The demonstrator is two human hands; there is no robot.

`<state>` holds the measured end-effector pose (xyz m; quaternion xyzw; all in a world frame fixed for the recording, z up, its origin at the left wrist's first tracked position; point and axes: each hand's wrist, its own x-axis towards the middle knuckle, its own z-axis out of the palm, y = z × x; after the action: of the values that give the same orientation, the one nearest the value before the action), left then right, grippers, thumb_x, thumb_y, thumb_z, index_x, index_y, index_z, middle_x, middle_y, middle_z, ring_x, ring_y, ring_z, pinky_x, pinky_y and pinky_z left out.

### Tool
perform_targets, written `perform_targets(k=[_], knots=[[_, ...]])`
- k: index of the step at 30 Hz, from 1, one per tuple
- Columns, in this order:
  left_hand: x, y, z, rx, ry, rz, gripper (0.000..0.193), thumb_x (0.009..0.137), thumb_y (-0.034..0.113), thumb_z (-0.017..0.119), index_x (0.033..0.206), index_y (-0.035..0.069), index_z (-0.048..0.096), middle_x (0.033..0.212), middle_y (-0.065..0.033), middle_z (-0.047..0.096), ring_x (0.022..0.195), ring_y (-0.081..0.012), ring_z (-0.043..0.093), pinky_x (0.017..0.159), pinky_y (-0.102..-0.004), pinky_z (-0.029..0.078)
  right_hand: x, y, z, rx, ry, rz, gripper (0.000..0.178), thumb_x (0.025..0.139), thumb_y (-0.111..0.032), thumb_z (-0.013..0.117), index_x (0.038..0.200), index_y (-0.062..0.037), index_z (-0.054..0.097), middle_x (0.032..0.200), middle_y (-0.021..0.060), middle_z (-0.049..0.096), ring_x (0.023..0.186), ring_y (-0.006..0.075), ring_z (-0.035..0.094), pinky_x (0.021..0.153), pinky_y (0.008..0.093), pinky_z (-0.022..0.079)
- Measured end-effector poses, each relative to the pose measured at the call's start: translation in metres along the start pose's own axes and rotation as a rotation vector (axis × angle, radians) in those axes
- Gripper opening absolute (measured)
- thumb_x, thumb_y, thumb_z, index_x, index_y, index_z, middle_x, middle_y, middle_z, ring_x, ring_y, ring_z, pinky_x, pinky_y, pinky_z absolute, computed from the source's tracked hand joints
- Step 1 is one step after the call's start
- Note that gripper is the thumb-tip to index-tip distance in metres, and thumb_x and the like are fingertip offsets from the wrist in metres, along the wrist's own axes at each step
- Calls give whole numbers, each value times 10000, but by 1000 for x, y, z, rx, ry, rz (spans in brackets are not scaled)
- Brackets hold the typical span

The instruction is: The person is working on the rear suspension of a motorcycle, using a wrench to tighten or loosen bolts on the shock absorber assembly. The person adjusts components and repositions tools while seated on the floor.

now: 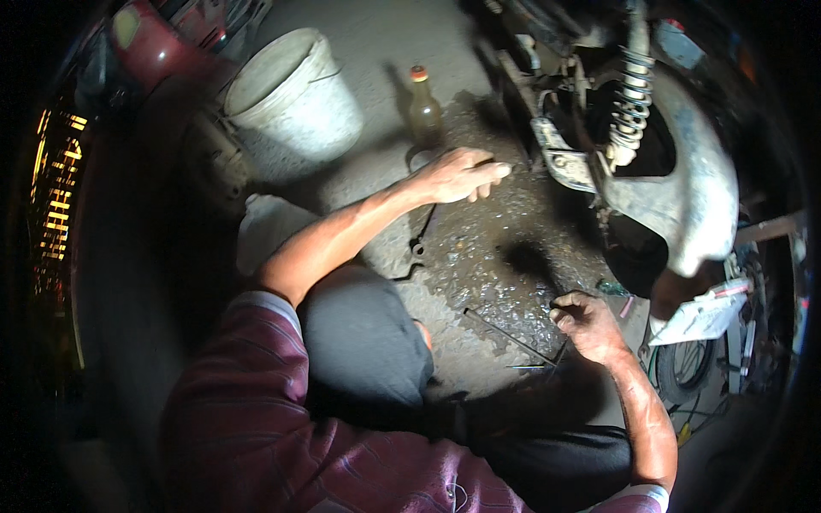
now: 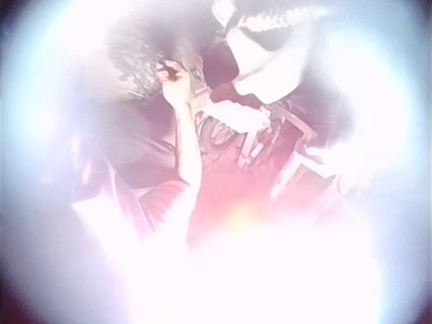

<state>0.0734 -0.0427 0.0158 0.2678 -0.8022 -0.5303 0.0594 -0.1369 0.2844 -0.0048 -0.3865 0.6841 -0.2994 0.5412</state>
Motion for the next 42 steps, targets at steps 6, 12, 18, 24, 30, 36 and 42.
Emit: perform_targets(k=[6, 12, 18, 24, 30, 36, 42], knots=[[-193, -155, 21, 81, 296, -118, 333, 1064, 362, 615, 1036, 37, 683, 887, -80, 698, 737, -179, 676, 638, -334, 536, 37, 10, 4, -217, -60, -8, 312, 966, -179, 757, 1187, 37, 712, 1065, 145, 770, 976, 180, 707, 895, 328, 555], [-409, -219, 80, -78, 491, -888, 396, 1088, 377, 553, 1288, 51, 656, 1210, -143, 694, 1045, -278, 678, 870, -427, 555, 74, 20, 27, -429, -212, -42, 355, 939, -268, 773, 1158, 8, 731, 1063, 200, 771, 1020, 320, 747, 910, 395, 573], [-481, -214, 73, -89, 634, -1238, 471, 1096, 407, 520, 1398, 57, 609, 1339, -170, 639, 1185, -326, 632, 984, -474, 526, 127, 58, 60, -589, -300, -72, 401, 915, -371, 778, 1191, -81, 743, 1147, 121, 782, 1078, 288, 740, 928, 381, 577], [-503, -228, 43, -58, 740, -1458, 503, 1094, 426, 508, 1435, 59, 552, 1391, -182, 568, 1239, -341, 566, 1026, -487, 474, 159, 122, 79, -844, -152, -160, 343, 940, -329, 765, 1131, -45, 765, 1077, 114, 801, 997, 267, 770, 872, 393, 600], [-539, -257, 53, -51, 818, -1724, 540, 1093, 445, 496, 1473, 62, 494, 1443, -193, 496, 1293, -357, 501, 1068, -499, 422, 162, 136, 96, -117, -222, 67, 343, 961, -301, 751, 1094, 16, 755, 936, 102, 771, 744, 182, 697, 721, 341, 566], [-578, -292, 71, -108, 905, -1922, 582, 1091, 464, 484, 1511, 64, 437, 1496, -205, 425, 1347, -373, 435, 1110, -511, 370, 159, 104, 120, -379, -114, 120, 390, 937, -314, 778, 1110, 32, 730, 937, 110, 743, 853, 163, 680, 748, 352, 562], [-590, -334, 99, -129, 969, -1982, 627, 1090, 483, 472, 1548, 66, 379, 1548, -217, 354, 1401, -388, 370, 1152, -524, 318, 197, -13, 157, -259, -94, 17, 338, 999, -315, 736, 1201, -43, 724, 1019, 75, 737, 871, 175, 663, 782, 342, 557]])
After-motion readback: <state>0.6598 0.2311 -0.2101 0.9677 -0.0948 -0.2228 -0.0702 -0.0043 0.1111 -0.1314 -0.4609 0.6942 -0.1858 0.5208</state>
